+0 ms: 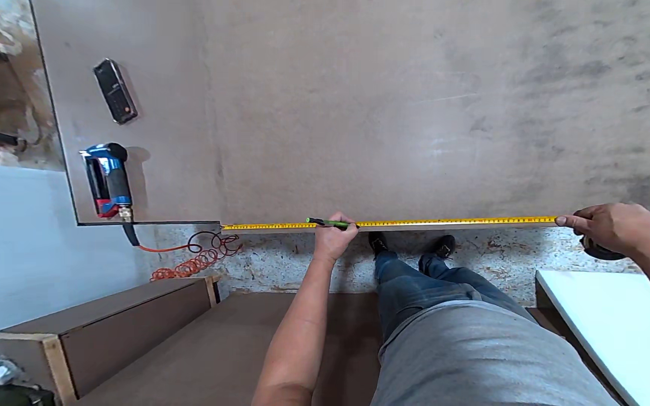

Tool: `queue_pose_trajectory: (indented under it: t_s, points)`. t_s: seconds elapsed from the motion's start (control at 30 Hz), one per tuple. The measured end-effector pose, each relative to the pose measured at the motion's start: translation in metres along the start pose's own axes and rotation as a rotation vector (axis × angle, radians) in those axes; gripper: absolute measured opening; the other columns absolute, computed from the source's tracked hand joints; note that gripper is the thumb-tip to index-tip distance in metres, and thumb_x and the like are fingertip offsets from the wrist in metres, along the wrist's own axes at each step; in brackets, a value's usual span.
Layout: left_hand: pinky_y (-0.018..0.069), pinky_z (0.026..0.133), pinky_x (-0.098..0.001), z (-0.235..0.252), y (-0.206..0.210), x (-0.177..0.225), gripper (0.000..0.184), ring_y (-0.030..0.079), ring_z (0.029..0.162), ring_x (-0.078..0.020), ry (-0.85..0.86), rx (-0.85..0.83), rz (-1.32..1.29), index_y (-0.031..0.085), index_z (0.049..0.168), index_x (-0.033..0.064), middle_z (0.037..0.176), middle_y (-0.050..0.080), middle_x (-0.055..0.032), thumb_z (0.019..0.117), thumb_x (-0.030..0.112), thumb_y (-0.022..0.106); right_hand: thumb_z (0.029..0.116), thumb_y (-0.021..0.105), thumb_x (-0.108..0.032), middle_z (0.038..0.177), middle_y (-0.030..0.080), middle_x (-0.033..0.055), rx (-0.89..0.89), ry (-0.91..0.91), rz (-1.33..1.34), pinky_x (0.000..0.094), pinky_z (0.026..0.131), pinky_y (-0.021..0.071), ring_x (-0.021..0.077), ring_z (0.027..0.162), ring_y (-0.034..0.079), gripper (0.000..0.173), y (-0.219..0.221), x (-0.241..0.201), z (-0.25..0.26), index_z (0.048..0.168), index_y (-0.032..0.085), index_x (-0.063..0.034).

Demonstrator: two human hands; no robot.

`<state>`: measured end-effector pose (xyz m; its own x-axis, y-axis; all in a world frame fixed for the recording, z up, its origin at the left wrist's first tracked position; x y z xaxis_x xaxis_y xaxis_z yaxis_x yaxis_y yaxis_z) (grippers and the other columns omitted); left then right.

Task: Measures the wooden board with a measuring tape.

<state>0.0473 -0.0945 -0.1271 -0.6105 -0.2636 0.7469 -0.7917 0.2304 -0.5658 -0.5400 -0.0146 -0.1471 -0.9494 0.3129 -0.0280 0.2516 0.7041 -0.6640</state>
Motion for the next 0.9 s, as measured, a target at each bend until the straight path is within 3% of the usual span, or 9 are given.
queue_pose_trajectory:
  t_s: [0.3, 0.43, 0.57, 0.73, 0.83, 0.9]
  points:
    - [0.0545, 0.067, -0.0371, -0.002, 0.000, 0.002, 0.004, 0.066, 0.070, -0.0106, -0.056, -0.035, 0.052, 0.073, 0.090, 0.0113, 0.081, 0.073, -0.0010, 0.0884, 0.015, 0.071, 0.1014, 0.048, -0.060, 0.088, 0.073, 0.0165, -0.022, -0.006, -0.013, 0.0684, 0.077, 0.0514, 0.0408, 0.090, 0.070, 0.055, -0.001, -0.003, -0.002, 0.090, 0.077, -0.0147]
    - [0.0555, 0.067, -0.0340, -0.002, 0.000, 0.002, 0.004, 0.066, 0.069, -0.0090, -0.041, -0.007, 0.048, 0.074, 0.091, 0.0111, 0.081, 0.073, -0.0004, 0.0888, 0.014, 0.073, 0.1006, 0.048, -0.062, 0.086, 0.073, 0.0154, -0.019, 0.008, -0.004, 0.0680, 0.075, 0.0512, 0.0394, 0.087, 0.070, 0.056, -0.001, -0.003, -0.001, 0.088, 0.077, -0.0156]
    - [0.0598, 0.066, -0.0387, 0.002, -0.001, -0.008, 0.005, 0.071, 0.069, -0.0152, -0.084, 0.020, -0.059, 0.072, 0.088, 0.0094, 0.081, 0.075, -0.0040, 0.0861, 0.014, 0.071, 0.0995, 0.049, -0.064, 0.085, 0.074, 0.0130, -0.026, -0.007, -0.020, 0.0660, 0.074, 0.0523, 0.0368, 0.087, 0.070, 0.056, -0.002, -0.001, 0.000, 0.087, 0.077, -0.0179]
    - [0.0594, 0.064, -0.0391, 0.003, -0.001, -0.009, 0.006, 0.071, 0.067, -0.0178, -0.164, 0.039, -0.108, 0.071, 0.087, 0.0072, 0.077, 0.074, -0.0064, 0.0874, 0.013, 0.069, 0.0999, 0.050, -0.062, 0.086, 0.074, 0.0141, -0.019, -0.027, -0.049, 0.0662, 0.075, 0.0522, 0.0378, 0.087, 0.071, 0.055, -0.011, 0.050, 0.005, 0.088, 0.078, -0.0165]
    - [0.0627, 0.070, -0.0389, -0.006, -0.014, -0.004, 0.016, 0.073, 0.071, -0.0188, -0.139, 0.201, -0.176, 0.070, 0.102, 0.0029, 0.083, 0.075, -0.0091, 0.1004, 0.016, 0.061, 0.0995, 0.050, -0.062, 0.082, 0.073, 0.0141, 0.015, -0.026, -0.040, 0.0672, 0.072, 0.0521, 0.0371, 0.083, 0.070, 0.055, -0.013, 0.102, 0.017, 0.084, 0.077, -0.0169]
    - [0.0638, 0.082, -0.0393, -0.020, -0.032, 0.007, 0.030, 0.075, 0.086, -0.0171, -0.018, 0.326, 0.029, 0.068, 0.120, 0.0043, 0.098, 0.076, -0.0084, 0.1090, 0.025, 0.050, 0.0999, 0.051, -0.060, 0.082, 0.073, 0.0135, 0.031, -0.061, -0.024, 0.0673, 0.073, 0.0523, 0.0365, 0.083, 0.070, 0.052, -0.015, 0.105, 0.015, 0.085, 0.077, -0.0178]
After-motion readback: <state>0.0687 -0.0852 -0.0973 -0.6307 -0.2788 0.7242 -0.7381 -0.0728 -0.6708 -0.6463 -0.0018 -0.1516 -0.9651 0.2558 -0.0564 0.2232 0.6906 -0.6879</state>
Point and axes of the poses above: each hand's wrist, its own z-axis towards the middle knuckle, its own y-axis out of the palm, x = y × z, the point moved 9 cm from there along z, towards the middle knuckle
